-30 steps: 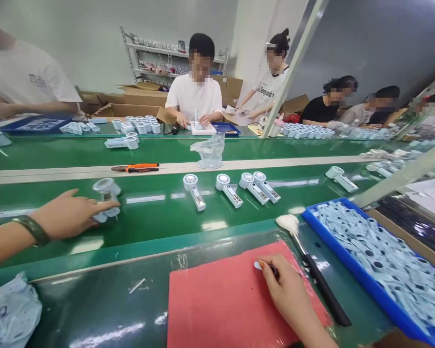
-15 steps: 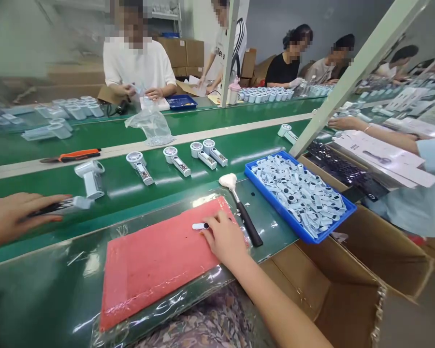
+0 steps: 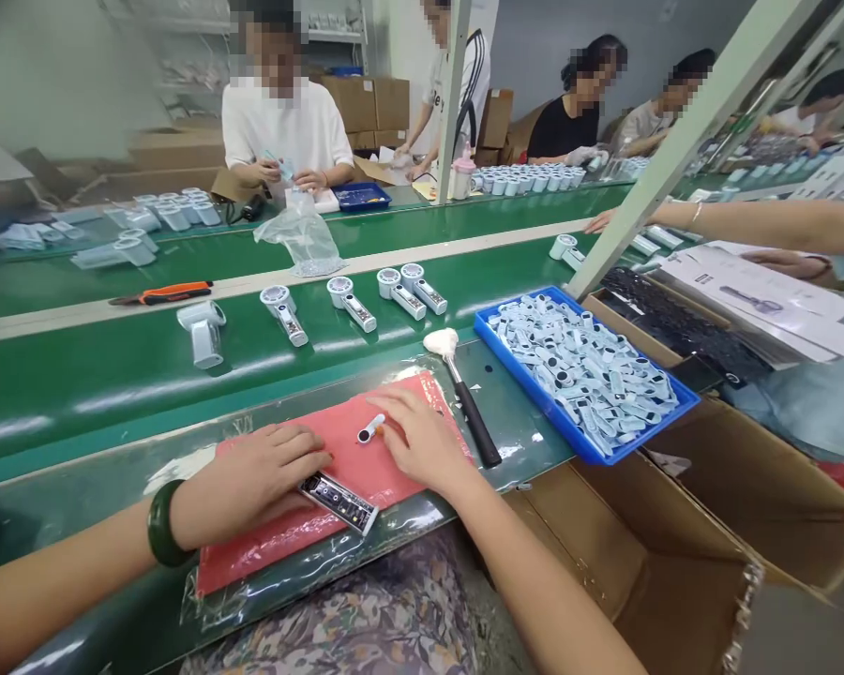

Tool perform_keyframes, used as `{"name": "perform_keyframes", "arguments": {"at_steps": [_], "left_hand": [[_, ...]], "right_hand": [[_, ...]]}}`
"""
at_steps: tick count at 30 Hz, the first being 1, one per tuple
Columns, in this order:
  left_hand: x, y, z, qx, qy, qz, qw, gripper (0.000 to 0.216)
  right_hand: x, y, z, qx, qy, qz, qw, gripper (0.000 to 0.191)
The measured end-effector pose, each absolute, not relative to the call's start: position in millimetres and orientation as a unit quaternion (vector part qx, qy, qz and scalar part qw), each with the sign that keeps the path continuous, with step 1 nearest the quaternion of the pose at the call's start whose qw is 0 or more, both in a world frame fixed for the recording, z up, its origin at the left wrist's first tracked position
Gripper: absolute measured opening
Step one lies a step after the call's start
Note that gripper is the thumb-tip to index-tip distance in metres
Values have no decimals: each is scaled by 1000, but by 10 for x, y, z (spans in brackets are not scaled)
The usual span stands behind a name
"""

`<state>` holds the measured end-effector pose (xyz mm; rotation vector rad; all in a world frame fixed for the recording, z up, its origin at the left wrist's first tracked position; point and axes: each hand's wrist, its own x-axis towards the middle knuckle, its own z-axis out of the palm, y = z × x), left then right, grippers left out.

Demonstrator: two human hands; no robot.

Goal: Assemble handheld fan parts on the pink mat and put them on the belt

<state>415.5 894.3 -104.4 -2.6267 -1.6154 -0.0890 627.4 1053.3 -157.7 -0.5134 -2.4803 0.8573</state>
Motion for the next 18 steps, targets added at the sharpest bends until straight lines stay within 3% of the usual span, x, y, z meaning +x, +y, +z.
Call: {"name": "perform_keyframes", "arguments": {"at_steps": [6,12,15,18], "left_hand": [[4066,8861,-1088,-794,-605,-58,7,16],[4119,8828,-1197,-730,-670,-129,-43,31],[4107,8810,-1208,-723,-646,-227,-85,37],[4098,8803,-1210,-721,-624,-283,-105,27]], "right_hand": [[6173,10437,-1574,-262,-928,204,170,18],[6161,10220,-1240,-230,-885,317,251,24],[6070,10021,-1225,-171,-913,268,255,20],[5980,9899,-1297,-165,-932,218,238,16]]}}
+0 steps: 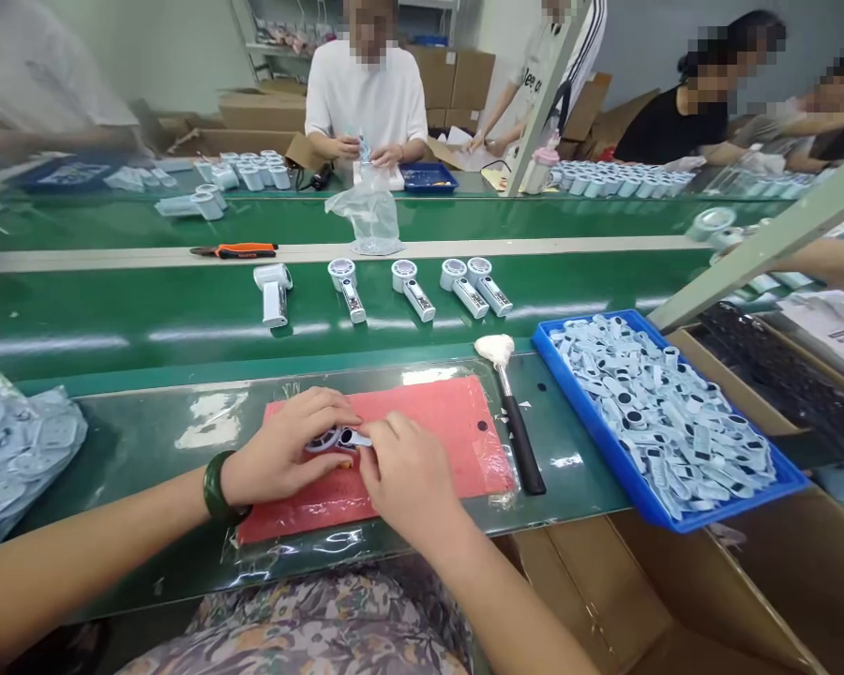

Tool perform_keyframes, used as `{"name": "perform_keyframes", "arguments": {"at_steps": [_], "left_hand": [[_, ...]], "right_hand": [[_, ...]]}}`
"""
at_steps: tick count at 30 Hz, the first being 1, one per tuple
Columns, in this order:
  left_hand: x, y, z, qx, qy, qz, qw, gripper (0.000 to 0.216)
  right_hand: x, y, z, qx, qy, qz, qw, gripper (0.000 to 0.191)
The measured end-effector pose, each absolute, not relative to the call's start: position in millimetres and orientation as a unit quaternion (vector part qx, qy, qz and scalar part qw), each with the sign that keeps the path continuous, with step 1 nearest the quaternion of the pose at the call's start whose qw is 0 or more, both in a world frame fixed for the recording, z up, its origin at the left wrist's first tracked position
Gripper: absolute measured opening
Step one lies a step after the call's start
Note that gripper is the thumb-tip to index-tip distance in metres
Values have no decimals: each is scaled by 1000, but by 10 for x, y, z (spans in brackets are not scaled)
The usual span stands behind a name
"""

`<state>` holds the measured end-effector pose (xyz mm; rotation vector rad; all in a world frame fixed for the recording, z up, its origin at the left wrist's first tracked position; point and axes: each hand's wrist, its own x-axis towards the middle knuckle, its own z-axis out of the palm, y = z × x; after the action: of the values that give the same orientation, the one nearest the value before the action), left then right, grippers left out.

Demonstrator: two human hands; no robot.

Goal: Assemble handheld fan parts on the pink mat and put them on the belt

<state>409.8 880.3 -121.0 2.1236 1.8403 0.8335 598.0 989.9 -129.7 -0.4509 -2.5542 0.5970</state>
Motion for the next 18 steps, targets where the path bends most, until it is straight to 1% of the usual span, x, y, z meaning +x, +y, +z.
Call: {"name": "perform_keyframes", "arguments": {"at_steps": [2,4,8,10,12,14,16,18], "left_hand": [[4107,8807,-1217,719,622,290,110,20],[4122,8816,-1231,712,629,290,113,22],[4137,8819,-1240,705,641,284,101,22],[4146,8790,-1216,715,634,279,91,21],[4178,8731,-1184,728,625,267,83,21],[4246,8653,-1166,738,627,240,69,21],[4342,8580,-1177,737,643,202,40,21],[4437,8534,-1207,729,662,174,9,24]], "right_hand": [[5956,9881,-1335,-179,-932,224,223,14],[5951,9900,-1360,-194,-920,265,215,12],[5949,9982,-1427,-232,-850,423,210,8],[5969,9999,-1450,-240,-827,472,189,8],[6018,9976,-1451,-223,-842,467,152,26],[6080,9915,-1445,-192,-877,425,115,39],[6125,9838,-1455,-168,-907,376,93,41],[6136,9770,-1489,-169,-924,330,96,39]]}}
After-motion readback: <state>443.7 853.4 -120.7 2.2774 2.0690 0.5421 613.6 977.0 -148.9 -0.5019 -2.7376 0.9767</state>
